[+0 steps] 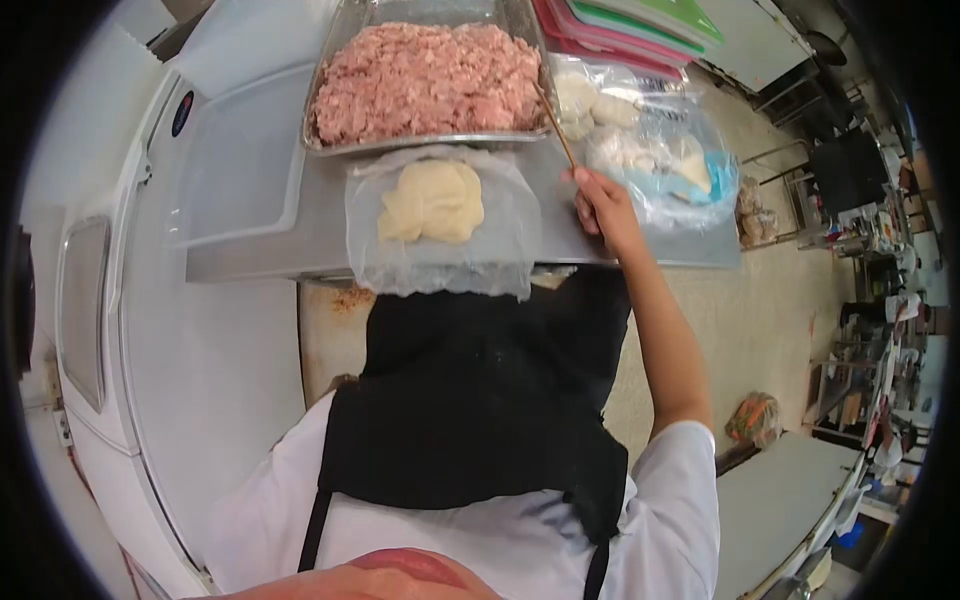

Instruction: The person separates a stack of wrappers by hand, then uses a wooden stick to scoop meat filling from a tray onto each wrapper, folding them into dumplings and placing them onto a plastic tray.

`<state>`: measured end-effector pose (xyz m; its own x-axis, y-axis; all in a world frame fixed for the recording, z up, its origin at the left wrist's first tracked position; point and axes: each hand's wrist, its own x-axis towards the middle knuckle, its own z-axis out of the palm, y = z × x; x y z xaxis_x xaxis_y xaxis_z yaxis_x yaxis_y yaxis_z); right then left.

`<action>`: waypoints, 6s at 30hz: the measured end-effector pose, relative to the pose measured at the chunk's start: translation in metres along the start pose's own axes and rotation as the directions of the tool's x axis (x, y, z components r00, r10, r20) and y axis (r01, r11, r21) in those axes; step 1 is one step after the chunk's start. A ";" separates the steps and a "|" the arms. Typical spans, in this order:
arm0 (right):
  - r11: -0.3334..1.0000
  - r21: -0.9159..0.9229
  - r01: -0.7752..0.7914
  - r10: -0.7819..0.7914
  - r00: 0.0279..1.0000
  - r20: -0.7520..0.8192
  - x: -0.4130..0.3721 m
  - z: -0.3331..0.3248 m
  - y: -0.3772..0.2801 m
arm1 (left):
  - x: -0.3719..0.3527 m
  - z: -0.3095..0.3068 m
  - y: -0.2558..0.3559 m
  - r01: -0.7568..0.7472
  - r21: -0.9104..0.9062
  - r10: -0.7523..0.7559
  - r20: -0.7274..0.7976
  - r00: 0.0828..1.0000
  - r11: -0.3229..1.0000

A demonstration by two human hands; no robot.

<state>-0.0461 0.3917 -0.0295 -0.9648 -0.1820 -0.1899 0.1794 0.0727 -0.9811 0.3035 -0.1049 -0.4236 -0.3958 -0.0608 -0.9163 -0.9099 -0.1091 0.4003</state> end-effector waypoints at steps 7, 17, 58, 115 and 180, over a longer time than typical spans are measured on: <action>0.985 -0.164 0.061 -0.042 0.993 0.114 -0.013 0.016 -0.024 | -0.069 0.005 0.109 -0.315 -0.111 0.303 -0.114 0.946 0.942; 0.951 -0.274 0.139 -0.077 0.971 0.226 -0.024 0.020 -0.060 | -0.273 0.072 0.293 -0.840 -0.033 0.820 -0.202 0.536 0.541; 0.606 -0.563 0.561 -0.374 0.826 0.421 -0.094 0.042 -0.103 | -0.348 0.184 0.462 -0.971 0.239 0.743 0.648 0.171 0.015; 0.086 -0.784 0.614 -0.516 0.701 0.493 0.056 0.077 -0.078 | -0.256 0.143 0.509 -0.991 0.024 0.897 -0.428 0.105 0.128; -0.295 -0.746 0.597 -0.120 0.751 0.649 0.067 0.163 -0.167 | -0.295 0.064 0.518 -0.947 -0.044 0.948 -0.011 0.319 0.318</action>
<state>-0.1096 0.2072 0.1151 -0.6214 -0.7819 -0.0489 -0.7726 0.6013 0.2039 -0.0584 -0.0803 0.0535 -0.9872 -0.1334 0.0875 0.0910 -0.0203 0.9956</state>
